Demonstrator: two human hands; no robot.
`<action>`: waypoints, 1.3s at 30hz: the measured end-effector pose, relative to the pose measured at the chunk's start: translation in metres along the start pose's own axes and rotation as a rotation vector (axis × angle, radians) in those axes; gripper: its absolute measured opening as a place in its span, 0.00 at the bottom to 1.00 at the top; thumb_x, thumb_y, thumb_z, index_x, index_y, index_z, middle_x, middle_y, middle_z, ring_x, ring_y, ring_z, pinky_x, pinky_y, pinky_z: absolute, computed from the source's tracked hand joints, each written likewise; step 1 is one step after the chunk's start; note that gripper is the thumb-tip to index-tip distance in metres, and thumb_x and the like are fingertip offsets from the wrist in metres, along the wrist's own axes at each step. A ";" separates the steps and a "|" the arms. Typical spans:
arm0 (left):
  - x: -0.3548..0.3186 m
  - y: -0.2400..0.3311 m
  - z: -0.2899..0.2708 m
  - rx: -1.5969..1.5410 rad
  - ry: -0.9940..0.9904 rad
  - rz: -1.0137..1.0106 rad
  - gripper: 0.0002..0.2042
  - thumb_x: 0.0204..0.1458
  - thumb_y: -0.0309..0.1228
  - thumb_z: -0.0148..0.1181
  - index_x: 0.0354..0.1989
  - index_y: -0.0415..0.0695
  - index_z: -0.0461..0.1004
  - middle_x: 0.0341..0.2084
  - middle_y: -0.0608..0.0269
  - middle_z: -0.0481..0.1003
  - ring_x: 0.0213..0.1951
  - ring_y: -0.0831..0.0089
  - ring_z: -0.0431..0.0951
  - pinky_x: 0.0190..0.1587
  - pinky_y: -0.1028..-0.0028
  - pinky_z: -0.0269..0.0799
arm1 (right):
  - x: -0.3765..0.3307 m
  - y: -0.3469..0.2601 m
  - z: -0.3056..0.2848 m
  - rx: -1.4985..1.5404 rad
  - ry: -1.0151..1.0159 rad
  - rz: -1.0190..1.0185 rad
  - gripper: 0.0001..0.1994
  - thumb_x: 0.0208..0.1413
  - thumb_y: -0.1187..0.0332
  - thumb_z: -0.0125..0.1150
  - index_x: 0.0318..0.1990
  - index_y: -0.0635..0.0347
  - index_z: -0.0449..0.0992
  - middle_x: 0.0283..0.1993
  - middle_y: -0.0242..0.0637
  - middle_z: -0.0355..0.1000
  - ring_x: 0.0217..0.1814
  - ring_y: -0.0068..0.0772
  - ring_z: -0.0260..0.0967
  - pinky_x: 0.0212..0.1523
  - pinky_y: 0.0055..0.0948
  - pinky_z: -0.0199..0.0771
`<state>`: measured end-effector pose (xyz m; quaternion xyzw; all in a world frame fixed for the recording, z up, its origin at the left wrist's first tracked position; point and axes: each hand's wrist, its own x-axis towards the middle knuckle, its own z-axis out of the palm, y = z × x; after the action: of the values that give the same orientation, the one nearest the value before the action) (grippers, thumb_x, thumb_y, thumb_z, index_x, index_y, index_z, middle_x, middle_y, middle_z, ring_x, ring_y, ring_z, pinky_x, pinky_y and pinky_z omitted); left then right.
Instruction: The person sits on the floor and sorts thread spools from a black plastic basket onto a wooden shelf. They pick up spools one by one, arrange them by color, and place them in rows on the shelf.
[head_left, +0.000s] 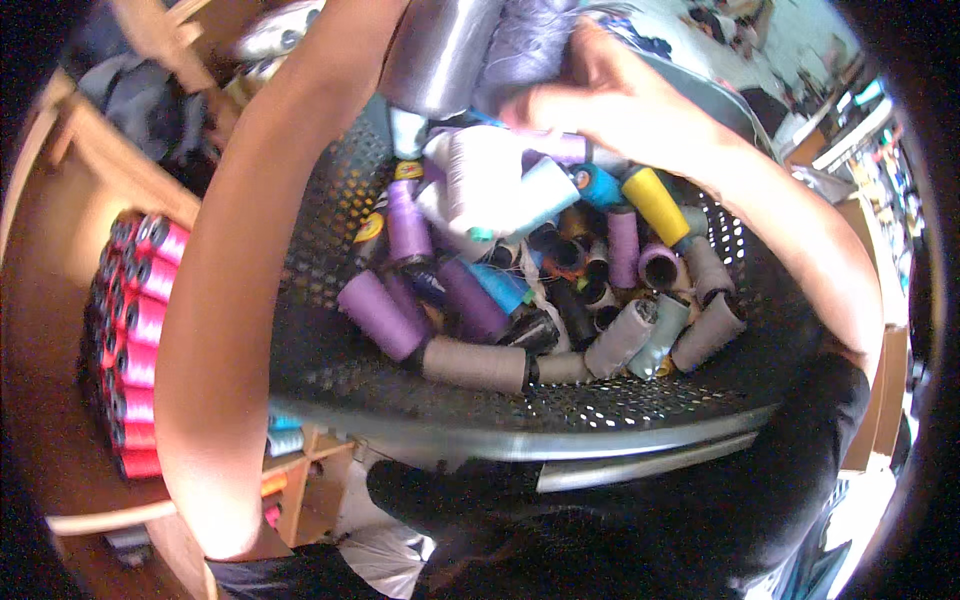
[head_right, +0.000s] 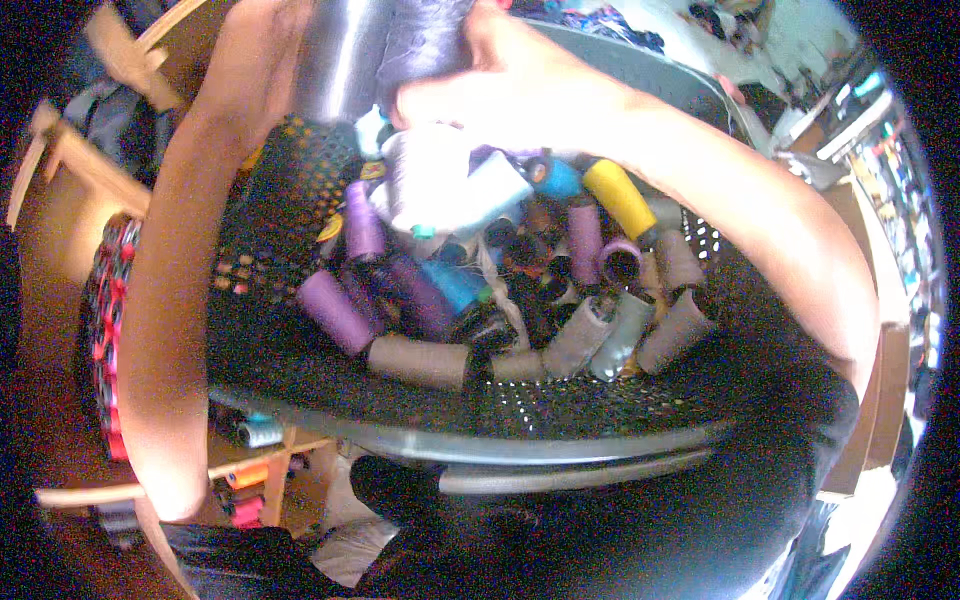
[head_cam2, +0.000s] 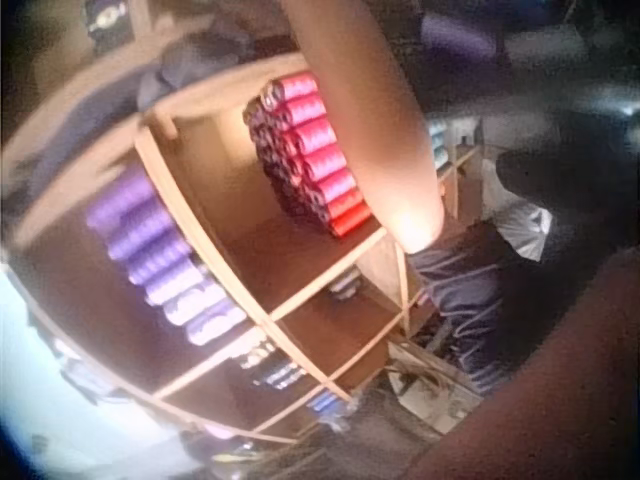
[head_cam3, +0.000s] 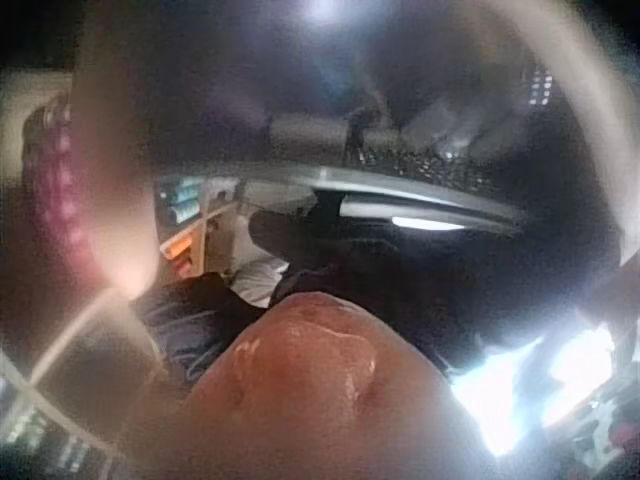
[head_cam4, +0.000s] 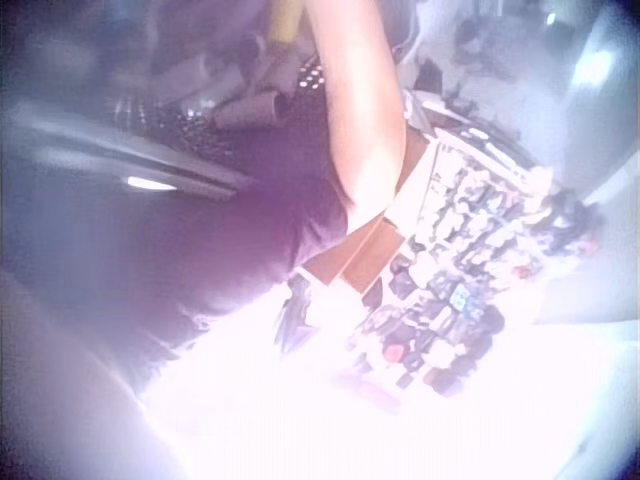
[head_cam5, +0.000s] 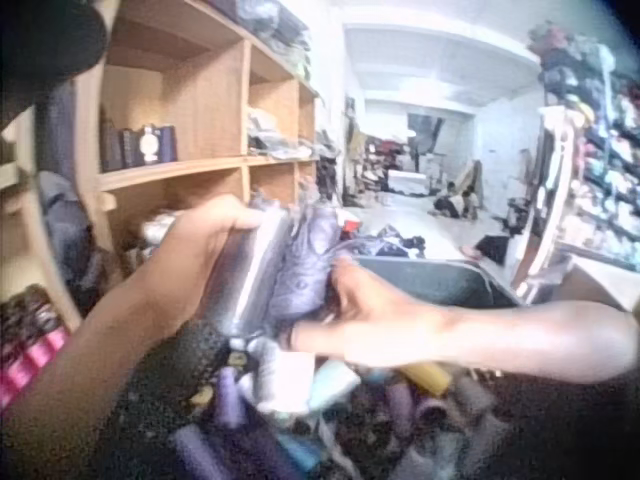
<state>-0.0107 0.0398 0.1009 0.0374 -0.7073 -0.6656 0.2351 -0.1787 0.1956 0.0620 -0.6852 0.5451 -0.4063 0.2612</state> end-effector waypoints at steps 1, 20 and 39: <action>-0.011 0.019 0.012 -0.061 0.004 0.006 0.17 0.63 0.39 0.50 0.49 0.39 0.76 0.38 0.60 0.80 0.39 0.72 0.79 0.48 0.73 0.73 | 0.001 -0.019 0.003 0.058 0.013 0.073 0.27 0.61 0.56 0.64 0.62 0.65 0.70 0.54 0.37 0.76 0.52 0.33 0.76 0.51 0.35 0.78; -0.445 0.073 0.041 -0.053 1.052 0.350 0.18 0.62 0.38 0.56 0.54 0.39 0.75 0.50 0.59 0.79 0.53 0.67 0.77 0.61 0.65 0.67 | 0.012 -0.228 0.299 0.174 -0.427 -0.172 0.30 0.60 0.42 0.64 0.53 0.64 0.77 0.41 0.38 0.78 0.45 0.29 0.77 0.49 0.29 0.75; -0.697 0.047 -0.070 1.292 2.005 0.230 0.29 0.57 0.41 0.71 0.53 0.33 0.63 0.42 0.47 0.78 0.45 0.64 0.78 0.51 0.65 0.73 | 0.095 -0.290 0.639 0.172 -0.207 -0.447 0.37 0.51 0.46 0.73 0.54 0.72 0.68 0.52 0.61 0.76 0.58 0.60 0.74 0.59 0.50 0.73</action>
<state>0.6464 0.2349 -0.0506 0.5872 -0.4118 0.1631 0.6775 0.5211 0.1279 -0.0208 -0.8020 0.3139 -0.4263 0.2767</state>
